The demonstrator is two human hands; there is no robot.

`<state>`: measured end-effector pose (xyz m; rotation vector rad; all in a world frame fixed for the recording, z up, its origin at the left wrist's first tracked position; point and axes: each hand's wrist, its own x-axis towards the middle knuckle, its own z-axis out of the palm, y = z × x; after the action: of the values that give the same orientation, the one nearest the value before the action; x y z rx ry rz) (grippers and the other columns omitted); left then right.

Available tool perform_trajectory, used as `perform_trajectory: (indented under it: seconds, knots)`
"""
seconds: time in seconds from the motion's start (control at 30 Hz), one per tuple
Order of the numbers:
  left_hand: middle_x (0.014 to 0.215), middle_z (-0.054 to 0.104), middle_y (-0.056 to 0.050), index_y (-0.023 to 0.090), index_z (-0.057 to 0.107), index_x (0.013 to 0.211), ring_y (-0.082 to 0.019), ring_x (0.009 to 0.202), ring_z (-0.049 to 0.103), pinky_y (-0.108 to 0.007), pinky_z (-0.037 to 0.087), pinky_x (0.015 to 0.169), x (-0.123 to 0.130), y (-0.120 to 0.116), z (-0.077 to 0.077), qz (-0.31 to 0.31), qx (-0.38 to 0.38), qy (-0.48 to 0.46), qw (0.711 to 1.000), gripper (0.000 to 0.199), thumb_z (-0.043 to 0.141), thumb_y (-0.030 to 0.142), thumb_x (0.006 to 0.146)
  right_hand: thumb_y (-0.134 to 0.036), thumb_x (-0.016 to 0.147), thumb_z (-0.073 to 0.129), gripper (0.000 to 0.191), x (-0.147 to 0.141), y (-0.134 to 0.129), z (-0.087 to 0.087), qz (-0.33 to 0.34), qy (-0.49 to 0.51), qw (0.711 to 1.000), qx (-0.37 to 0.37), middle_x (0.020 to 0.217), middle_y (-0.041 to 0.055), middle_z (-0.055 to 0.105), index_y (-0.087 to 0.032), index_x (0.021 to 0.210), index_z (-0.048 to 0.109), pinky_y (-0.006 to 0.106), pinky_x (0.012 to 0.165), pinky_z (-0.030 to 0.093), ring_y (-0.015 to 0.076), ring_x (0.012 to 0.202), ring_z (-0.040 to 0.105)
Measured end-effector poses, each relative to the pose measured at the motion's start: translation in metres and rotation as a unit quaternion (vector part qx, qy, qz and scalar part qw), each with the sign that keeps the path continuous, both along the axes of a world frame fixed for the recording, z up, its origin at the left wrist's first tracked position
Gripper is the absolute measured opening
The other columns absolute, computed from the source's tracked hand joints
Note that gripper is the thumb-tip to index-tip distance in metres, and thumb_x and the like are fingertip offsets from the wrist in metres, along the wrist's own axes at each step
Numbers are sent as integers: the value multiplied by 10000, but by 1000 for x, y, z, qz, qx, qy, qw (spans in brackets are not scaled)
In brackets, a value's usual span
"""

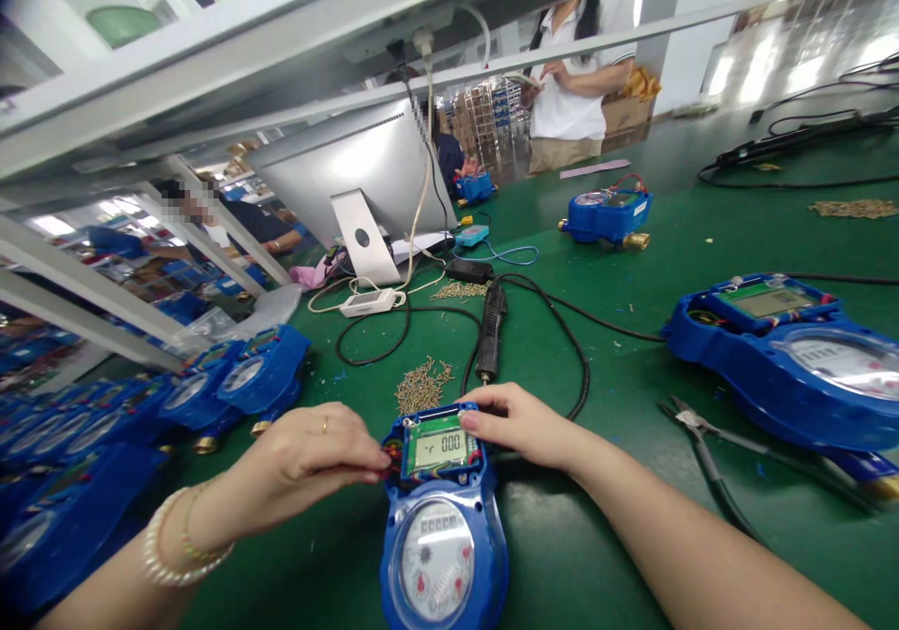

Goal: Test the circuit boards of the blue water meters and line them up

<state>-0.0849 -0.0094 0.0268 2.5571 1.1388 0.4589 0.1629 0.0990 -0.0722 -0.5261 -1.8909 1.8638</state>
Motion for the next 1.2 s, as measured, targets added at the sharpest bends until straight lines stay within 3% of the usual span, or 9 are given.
perform_trajectory:
  seconds: [0.13, 0.3, 0.5, 0.6, 0.73, 0.87, 1.0, 1.1, 1.2]
  knots:
    - [1001, 718, -45, 192, 677, 966, -141, 863, 653, -240, 510, 757, 4, -2, 0, 2, 43, -5, 999, 139, 640, 123, 851, -610, 782, 610, 588, 0, 1, 0, 3, 6, 1000, 1, 1007, 110, 698, -95, 1055, 687, 338, 842, 503, 218, 903, 645]
    - [899, 733, -21, 187, 655, 993, -135, 820, 656, -247, 502, 748, 9, -9, -6, 19, 46, -30, 998, 181, 621, 80, 851, -629, 778, 604, 616, 1, 1, 0, 7, 8, 1000, 0, 1027, 116, 699, -90, 1065, 685, 332, 846, 501, 219, 911, 646]
    - [739, 688, 21, 215, 666, 873, -107, 669, 629, -209, 480, 605, 23, -25, -20, 196, 20, -73, 978, 86, 655, 140, 832, -624, 779, 609, 610, 2, 1, -1, 9, 7, 1000, -4, 1039, 115, 696, -94, 1072, 680, 328, 847, 502, 220, 929, 646]
    - [711, 682, 38, 220, 661, 815, -102, 649, 624, -204, 473, 594, 32, -30, -24, 239, 15, -77, 968, 83, 659, 137, 819, -631, 769, 615, 622, 1, 1, -1, 9, 8, 1000, -10, 1032, 115, 698, -92, 1072, 677, 322, 839, 504, 213, 915, 648]
    - [713, 683, 37, 223, 671, 830, -112, 641, 612, -224, 461, 602, 35, -30, -21, 213, 29, -52, 975, 75, 657, 149, 828, -629, 766, 620, 619, 0, 0, -1, 7, 11, 1000, -15, 1026, 112, 697, -93, 1071, 676, 319, 840, 503, 206, 908, 649]
    - [718, 691, 24, 222, 684, 879, -127, 662, 612, -225, 451, 602, 27, -24, -8, 132, -14, 9, 991, 81, 626, 169, 861, -614, 772, 623, 594, -1, 0, -1, 8, 15, 1000, -17, 1028, 105, 697, -106, 1073, 677, 327, 847, 506, 206, 917, 650]
    - [796, 695, -15, 218, 667, 988, -156, 709, 615, -258, 449, 629, 22, -17, 6, 65, -60, 93, 992, 204, 469, 197, 946, -592, 779, 630, 562, 0, 0, -1, 7, 18, 1000, -19, 1025, 102, 699, -109, 1064, 681, 319, 835, 508, 199, 906, 651]
    - [806, 671, -11, 230, 646, 971, -160, 732, 609, -266, 438, 650, 24, -11, 12, 91, -115, 128, 981, 193, 453, 220, 952, -573, 787, 635, 544, 1, 0, -1, 7, 18, 1000, -18, 1025, 97, 699, -113, 1075, 681, 310, 834, 503, 194, 909, 647]
    - [766, 642, 17, 219, 631, 854, -136, 709, 590, -241, 415, 642, 29, -3, 14, 142, -160, 127, 969, 73, 577, 246, 896, -568, 789, 635, 551, 1, -1, -2, 6, 17, 1000, -18, 1023, 98, 697, -111, 1095, 675, 304, 828, 500, 193, 907, 644]
